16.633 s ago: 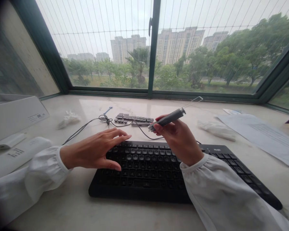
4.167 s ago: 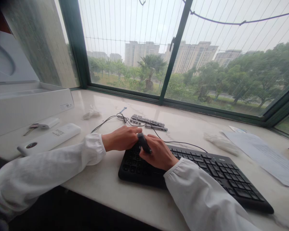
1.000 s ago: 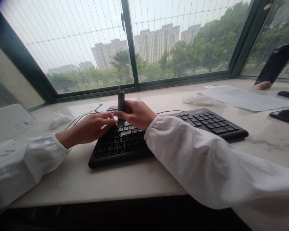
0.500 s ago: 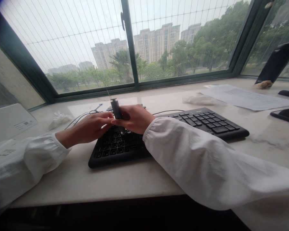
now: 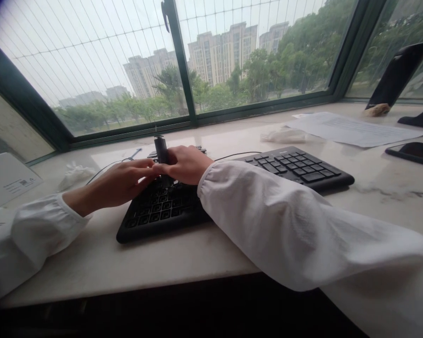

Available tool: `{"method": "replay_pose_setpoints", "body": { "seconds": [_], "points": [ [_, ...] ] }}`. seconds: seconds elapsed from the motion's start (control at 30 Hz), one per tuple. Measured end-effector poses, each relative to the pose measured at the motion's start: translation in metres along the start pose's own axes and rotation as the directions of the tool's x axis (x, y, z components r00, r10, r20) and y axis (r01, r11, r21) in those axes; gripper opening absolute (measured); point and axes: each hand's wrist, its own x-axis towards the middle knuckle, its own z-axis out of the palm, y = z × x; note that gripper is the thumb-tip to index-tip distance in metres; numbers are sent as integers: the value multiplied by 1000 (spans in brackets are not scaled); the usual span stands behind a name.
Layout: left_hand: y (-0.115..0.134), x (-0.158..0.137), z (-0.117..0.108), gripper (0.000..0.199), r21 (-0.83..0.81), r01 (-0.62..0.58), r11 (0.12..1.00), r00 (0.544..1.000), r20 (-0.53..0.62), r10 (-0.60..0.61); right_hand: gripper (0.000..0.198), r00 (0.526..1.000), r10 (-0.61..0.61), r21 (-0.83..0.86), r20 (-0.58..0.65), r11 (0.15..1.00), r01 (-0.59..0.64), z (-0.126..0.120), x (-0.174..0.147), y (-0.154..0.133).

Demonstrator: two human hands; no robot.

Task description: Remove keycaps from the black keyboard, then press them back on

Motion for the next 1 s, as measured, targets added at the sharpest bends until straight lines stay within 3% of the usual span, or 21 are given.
{"method": "replay_pose_setpoints", "body": {
  "seconds": [0.17, 0.33, 0.53, 0.8, 1.0],
  "points": [
    [0, 0, -1, 30, -17, 5, 1000, 1000, 16, -5, 30, 999, 14, 15, 29, 1000, -14, -3, 1, 0],
    [-1, 0, 0, 31, -23, 7, 1000, 1000, 15, -7, 32, 996, -84, 30, 19, 996, 83, -1, -1, 2],
    [-2, 0, 1, 26, -50, -19, 999, 1000, -11, 19, 29, 985, -173, -78, -21, 982, 171, 1, -3, -2],
    [-2, 0, 0, 30, -17, -4, 1000, 1000, 14, 4, 30, 999, 35, 41, 38, 998, -37, -2, 2, 2],
    [-3, -2, 0, 31, 3, 6, 1000, 1000, 16, -6, 26, 991, 122, 125, 61, 984, -128, -2, 3, 2]
  ]
}}
